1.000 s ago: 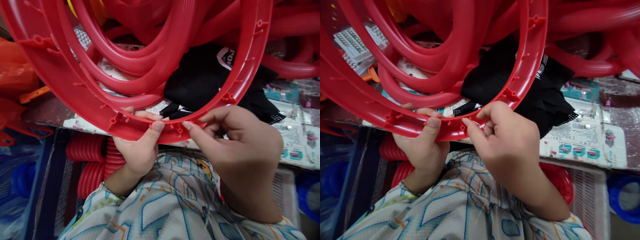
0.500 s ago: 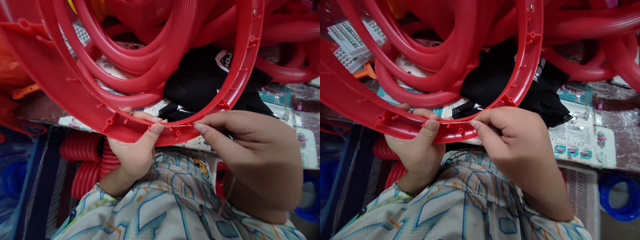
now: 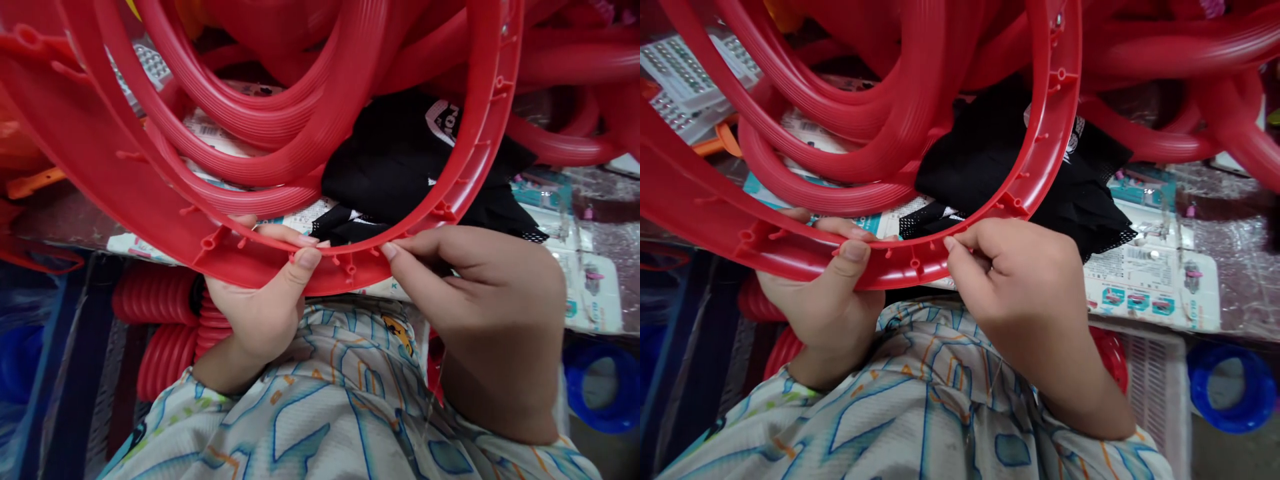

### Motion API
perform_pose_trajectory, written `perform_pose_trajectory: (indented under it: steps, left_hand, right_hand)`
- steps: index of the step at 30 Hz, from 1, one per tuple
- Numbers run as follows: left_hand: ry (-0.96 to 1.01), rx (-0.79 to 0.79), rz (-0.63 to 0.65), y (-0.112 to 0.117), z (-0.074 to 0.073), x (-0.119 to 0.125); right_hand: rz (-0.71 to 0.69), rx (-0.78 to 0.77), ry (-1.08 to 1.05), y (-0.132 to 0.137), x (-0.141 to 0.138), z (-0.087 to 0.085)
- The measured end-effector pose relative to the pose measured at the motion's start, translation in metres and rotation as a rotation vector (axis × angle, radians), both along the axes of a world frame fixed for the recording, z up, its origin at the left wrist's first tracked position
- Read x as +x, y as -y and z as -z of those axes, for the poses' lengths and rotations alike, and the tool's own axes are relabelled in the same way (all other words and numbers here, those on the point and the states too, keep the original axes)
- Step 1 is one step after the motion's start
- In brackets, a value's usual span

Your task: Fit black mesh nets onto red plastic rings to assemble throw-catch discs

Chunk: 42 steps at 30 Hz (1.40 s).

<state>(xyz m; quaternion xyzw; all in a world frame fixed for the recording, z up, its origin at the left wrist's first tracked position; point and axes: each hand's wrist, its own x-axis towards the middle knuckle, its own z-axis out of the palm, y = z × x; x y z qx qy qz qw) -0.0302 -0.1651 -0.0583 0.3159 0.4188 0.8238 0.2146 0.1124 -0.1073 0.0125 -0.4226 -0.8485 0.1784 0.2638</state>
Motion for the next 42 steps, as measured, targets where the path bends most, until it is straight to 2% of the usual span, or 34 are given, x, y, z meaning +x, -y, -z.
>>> perform_pose_trajectory:
  steps: [3,5,7,11,15,20,23,26,30,34,37,42]
  left_hand:
    - [0.012,0.03,-0.005,0.0,-0.003,-0.001]
    - [0.033,0.022,0.009,0.0,-0.005,-0.003]
    - [0.051,0.008,0.037,0.0,-0.007,-0.007]
    - [0.063,-0.04,0.092,0.001,-0.009,-0.02]
    - [0.096,-0.004,0.116,0.006,-0.008,-0.021]
    - [0.172,-0.021,0.294,0.003,0.004,0.008]
    - [0.231,0.025,0.19,-0.008,0.01,0.019]
    - [0.21,0.058,0.114,-0.017,0.011,0.017]
    - [0.181,0.023,0.101,-0.018,0.011,0.011]
    - [0.123,0.016,0.053,-0.016,0.009,0.008]
    - [0.096,0.025,0.037,-0.014,0.007,0.006]
    - [0.107,0.013,0.069,-0.013,0.002,0.005]
  right_hand:
    - [0.182,-0.012,-0.129,0.003,0.002,0.008]
    - [0.241,-0.063,-0.167,0.002,0.005,0.012]
    - [0.168,-0.06,-0.082,-0.001,0.006,0.013]
    - [-0.023,0.156,0.187,-0.004,0.005,0.008]
    - [-0.028,0.287,0.275,0.001,-0.005,0.004]
    - [-0.003,0.314,0.331,0.009,-0.024,0.005]
    - [0.018,0.319,0.338,0.01,-0.032,0.01]
    - [0.018,0.33,0.312,0.01,-0.036,0.016]
    - [0.006,0.356,0.271,0.01,-0.038,0.021]
    - [-0.054,0.316,0.183,0.012,-0.034,0.022]
    - [-0.083,0.305,0.125,0.011,-0.027,0.018]
    - [-0.119,0.371,0.055,0.009,-0.02,0.008]
